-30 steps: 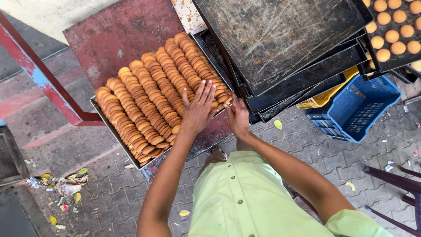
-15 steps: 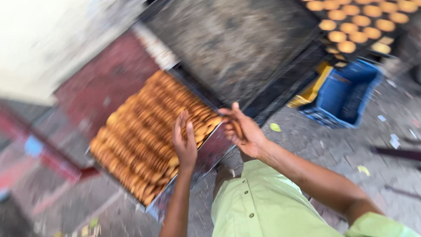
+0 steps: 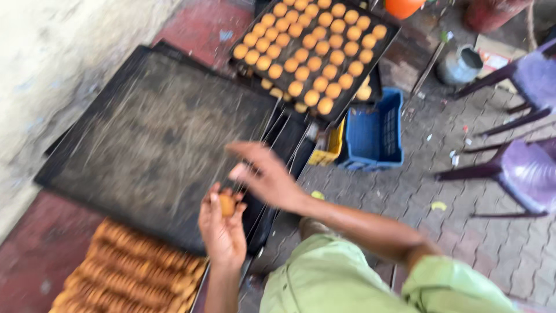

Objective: The person transfers biscuits from metal baking trays and stacks them in rows inside a rectangular container by hand, moving emptied baking trays aside.

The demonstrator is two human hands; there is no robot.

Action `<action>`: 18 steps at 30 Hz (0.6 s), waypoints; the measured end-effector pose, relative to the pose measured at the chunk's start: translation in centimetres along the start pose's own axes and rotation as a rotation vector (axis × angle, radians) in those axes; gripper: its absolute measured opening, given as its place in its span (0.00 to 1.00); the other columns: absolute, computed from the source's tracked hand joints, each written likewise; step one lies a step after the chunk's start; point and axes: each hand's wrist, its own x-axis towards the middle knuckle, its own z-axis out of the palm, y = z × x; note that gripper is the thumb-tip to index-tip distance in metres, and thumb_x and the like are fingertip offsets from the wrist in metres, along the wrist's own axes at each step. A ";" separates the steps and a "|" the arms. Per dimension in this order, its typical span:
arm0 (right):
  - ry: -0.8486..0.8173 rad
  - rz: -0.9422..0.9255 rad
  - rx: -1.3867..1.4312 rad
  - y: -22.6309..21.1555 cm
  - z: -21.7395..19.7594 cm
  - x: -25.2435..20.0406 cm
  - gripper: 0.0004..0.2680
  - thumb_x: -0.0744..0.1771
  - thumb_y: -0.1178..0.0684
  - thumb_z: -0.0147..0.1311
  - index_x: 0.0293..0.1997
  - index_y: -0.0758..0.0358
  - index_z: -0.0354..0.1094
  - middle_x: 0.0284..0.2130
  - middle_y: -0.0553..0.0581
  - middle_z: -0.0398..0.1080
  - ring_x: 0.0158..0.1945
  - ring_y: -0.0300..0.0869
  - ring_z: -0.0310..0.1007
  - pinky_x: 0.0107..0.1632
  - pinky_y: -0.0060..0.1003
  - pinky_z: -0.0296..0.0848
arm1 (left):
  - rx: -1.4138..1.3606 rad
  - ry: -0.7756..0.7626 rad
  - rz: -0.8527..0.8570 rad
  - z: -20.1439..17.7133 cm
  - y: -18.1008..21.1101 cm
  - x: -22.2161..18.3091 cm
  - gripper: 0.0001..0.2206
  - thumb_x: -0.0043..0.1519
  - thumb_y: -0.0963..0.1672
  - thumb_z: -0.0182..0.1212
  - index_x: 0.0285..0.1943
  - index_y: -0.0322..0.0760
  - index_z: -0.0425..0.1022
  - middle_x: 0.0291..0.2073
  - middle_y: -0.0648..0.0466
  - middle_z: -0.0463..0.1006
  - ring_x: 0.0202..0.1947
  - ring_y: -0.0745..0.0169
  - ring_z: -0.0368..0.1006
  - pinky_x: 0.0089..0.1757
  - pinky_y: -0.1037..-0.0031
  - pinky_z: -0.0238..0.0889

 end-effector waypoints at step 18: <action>0.851 0.950 0.646 32.7 -20.9 3.7 0.17 0.72 0.41 0.45 0.60 0.64 0.64 0.52 0.57 0.74 0.51 0.45 0.77 0.51 0.44 0.79 | 0.336 0.234 0.479 3.1 1.8 4.9 0.09 0.76 0.42 0.55 0.62 0.31 0.69 0.49 0.46 0.76 0.50 0.50 0.77 0.50 0.61 0.75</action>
